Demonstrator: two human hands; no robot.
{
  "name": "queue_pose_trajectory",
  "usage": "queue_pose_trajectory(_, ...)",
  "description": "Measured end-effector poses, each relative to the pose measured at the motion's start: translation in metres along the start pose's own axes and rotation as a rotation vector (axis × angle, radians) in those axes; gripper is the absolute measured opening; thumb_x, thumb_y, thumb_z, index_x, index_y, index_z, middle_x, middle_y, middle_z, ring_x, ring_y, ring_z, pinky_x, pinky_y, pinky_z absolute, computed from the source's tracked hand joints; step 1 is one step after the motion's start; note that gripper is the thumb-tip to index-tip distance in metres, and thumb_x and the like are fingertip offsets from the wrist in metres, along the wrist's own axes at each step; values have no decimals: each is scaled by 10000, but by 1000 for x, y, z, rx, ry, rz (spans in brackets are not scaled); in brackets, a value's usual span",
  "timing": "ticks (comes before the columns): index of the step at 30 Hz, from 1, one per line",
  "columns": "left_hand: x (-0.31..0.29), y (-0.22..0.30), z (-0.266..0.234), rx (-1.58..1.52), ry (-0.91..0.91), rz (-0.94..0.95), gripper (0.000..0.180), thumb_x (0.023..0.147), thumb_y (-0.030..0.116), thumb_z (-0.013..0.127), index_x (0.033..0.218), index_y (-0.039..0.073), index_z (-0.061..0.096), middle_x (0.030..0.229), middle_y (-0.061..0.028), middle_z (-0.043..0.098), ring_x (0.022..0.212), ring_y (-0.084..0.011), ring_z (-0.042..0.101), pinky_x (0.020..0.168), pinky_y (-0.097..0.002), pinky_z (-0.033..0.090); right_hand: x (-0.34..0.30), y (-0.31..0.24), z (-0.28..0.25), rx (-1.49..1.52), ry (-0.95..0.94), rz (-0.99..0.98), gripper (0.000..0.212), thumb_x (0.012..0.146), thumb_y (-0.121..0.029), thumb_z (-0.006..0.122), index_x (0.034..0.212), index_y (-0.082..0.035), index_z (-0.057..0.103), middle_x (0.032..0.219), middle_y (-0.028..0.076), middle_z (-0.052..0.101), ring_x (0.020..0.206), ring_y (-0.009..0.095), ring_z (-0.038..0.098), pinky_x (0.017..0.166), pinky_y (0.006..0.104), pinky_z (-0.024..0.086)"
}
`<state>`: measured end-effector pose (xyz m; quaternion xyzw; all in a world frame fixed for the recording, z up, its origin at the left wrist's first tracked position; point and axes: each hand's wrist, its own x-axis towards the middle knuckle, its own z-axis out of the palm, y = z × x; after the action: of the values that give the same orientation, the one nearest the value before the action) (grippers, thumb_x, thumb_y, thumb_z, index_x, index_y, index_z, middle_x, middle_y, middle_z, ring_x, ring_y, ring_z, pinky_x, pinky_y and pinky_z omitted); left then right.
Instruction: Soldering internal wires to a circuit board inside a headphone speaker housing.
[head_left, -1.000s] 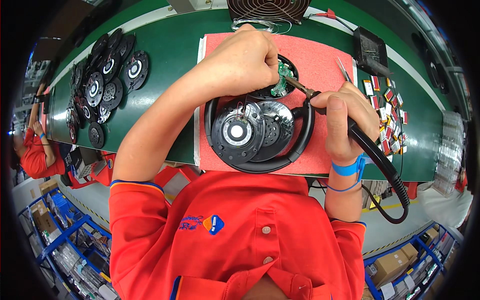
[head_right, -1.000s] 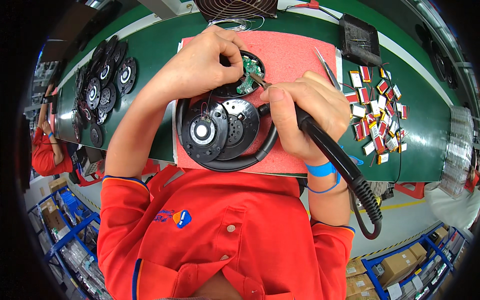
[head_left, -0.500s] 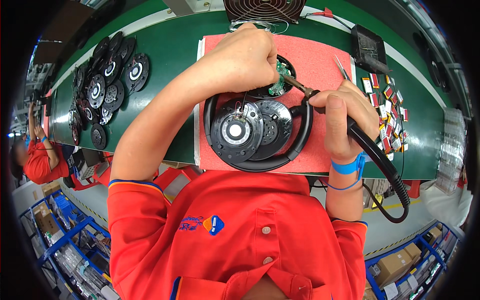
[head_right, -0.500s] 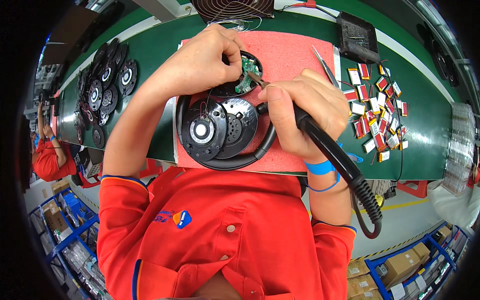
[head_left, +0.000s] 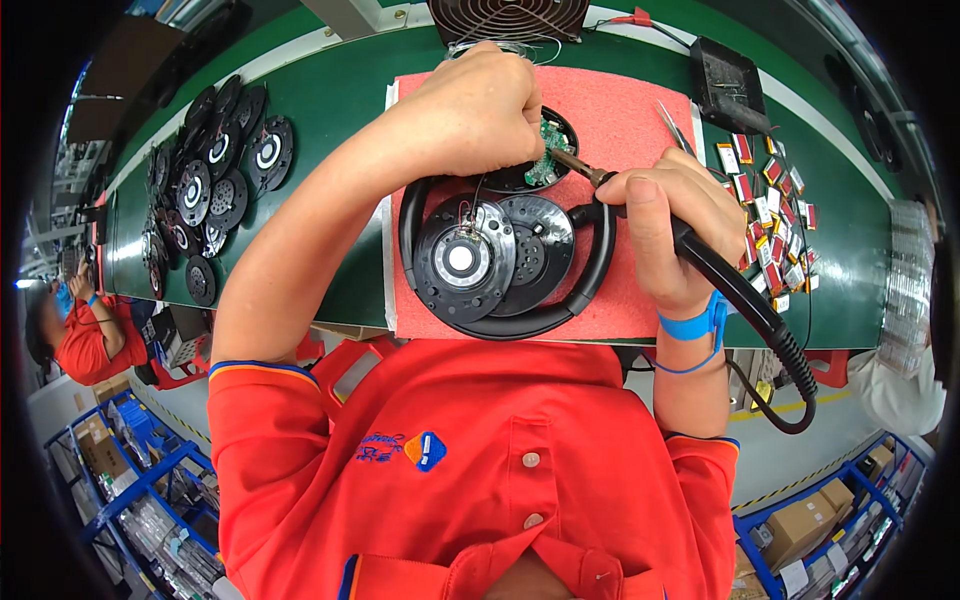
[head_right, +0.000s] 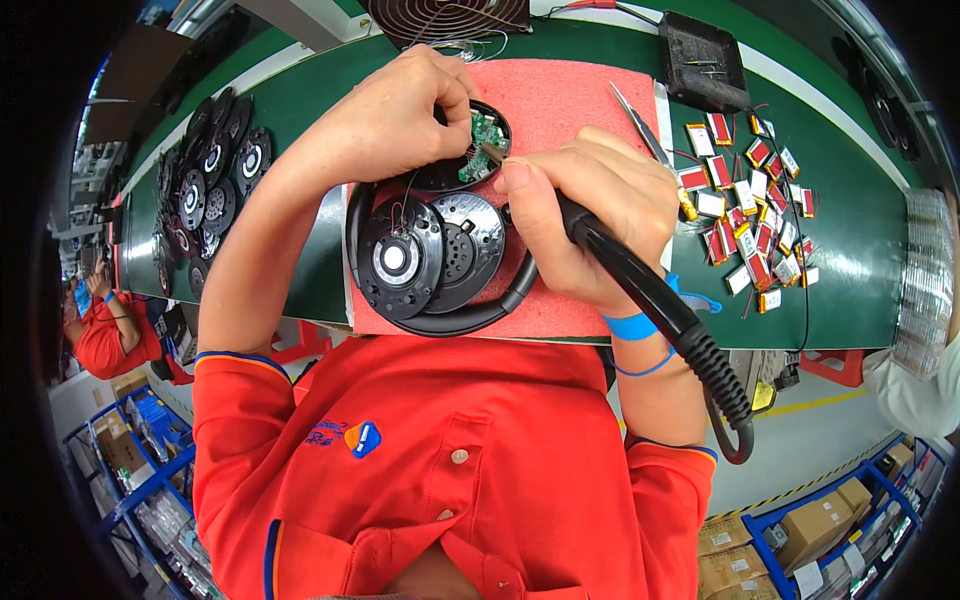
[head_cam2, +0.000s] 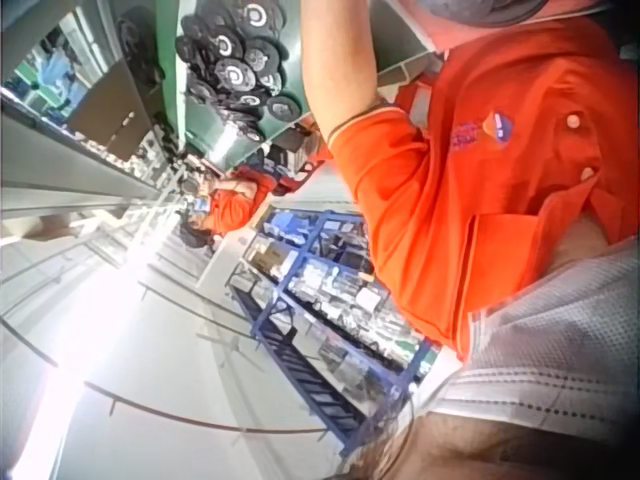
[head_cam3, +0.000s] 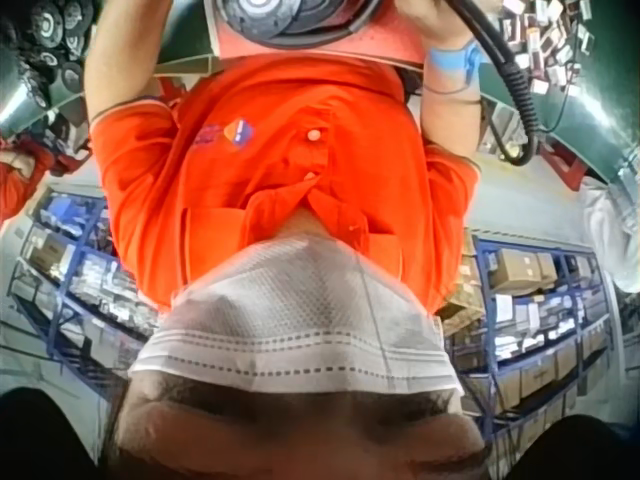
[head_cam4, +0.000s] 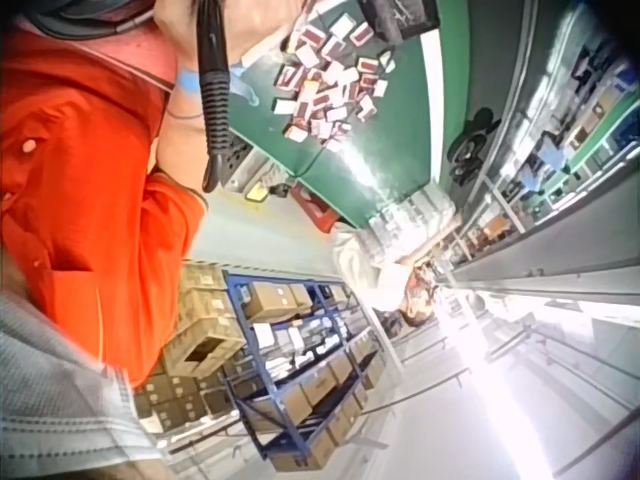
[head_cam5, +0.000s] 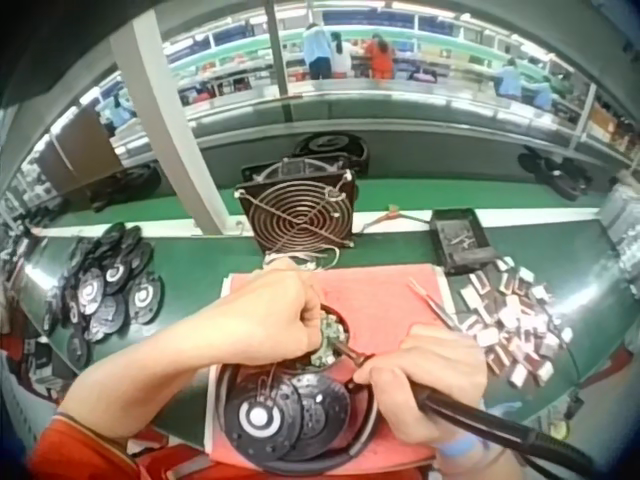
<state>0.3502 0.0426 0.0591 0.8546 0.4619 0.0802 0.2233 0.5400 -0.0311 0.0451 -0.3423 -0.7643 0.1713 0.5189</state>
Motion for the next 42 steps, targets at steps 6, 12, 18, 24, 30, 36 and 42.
queue_pose_trajectory(6, 4, 4, -5, -17, -73, -44, 104, 616, 65, 616, 598, -35, 592, 807, -135, 624, 828, -282, 571, 745, -343, 461, 0, 4, 2, -1, 1, -23, 200, 832, -69, 526, 689, 28, 627, 577, 80, 575, 486, 162, 477, 468, 282, 361)
queue_pose_trajectory(12, 7, 3, -5, 55, -38, 36, 107, 597, 78, 609, 608, -29, 612, 715, -179, 604, 792, -320, 583, 735, -383, 476, 0, 8, 3, 15, 54, -76, 91, 750, -42, 649, 664, -15, 634, 551, 66, 581, 433, 185, 495, 420, 287, 369)
queue_pose_trajectory(18, 6, 5, -5, 89, 1, 64, 130, 583, 95, 605, 633, -20, 641, 643, -213, 596, 798, -347, 587, 732, -413, 488, 0, 6, -1, 2, 64, -51, 91, 749, -40, 655, 663, -17, 636, 548, 60, 580, 437, 181, 504, 426, 279, 376)
queue_pose_trajectory(24, 8, 3, -4, 104, -14, 76, 150, 583, 115, 611, 638, -20, 645, 638, -209, 596, 772, -343, 595, 714, -413, 491, -2, 4, 1, 7, 64, -53, 154, 813, -31, 552, 697, 26, 636, 574, 72, 576, 476, 158, 471, 455, 283, 355)
queue_pose_trajectory(30, 8, -4, -2, -2, -23, 75, 147, 596, 110, 606, 636, -28, 637, 584, -201, 574, 647, -325, 602, 652, -396, 492, -2, 5, 2, 14, 74, -58, 143, 812, -20, 560, 700, 24, 639, 573, 67, 572, 474, 154, 470, 454, 277, 355)
queue_pose_trajectory(36, 4, -9, 4, -121, 43, 75, 133, 624, 95, 616, 626, -38, 614, 594, -191, 571, 616, -302, 597, 630, -379, 481, -3, 7, 3, 17, 74, -58, 137, 808, -21, 574, 693, 23, 633, 600, 71, 601, 479, 156, 477, 460, 278, 367)
queue_pose_trajectory(42, 1, -11, 9, -167, 110, 99, 150, 613, 94, 631, 624, -53, 600, 693, -183, 588, 646, -304, 583, 646, -383, 477, -3, 9, 6, 8, 67, -70, 130, 800, -15, 578, 685, 22, 628, 614, 76, 614, 483, 160, 483, 463, 279, 373)
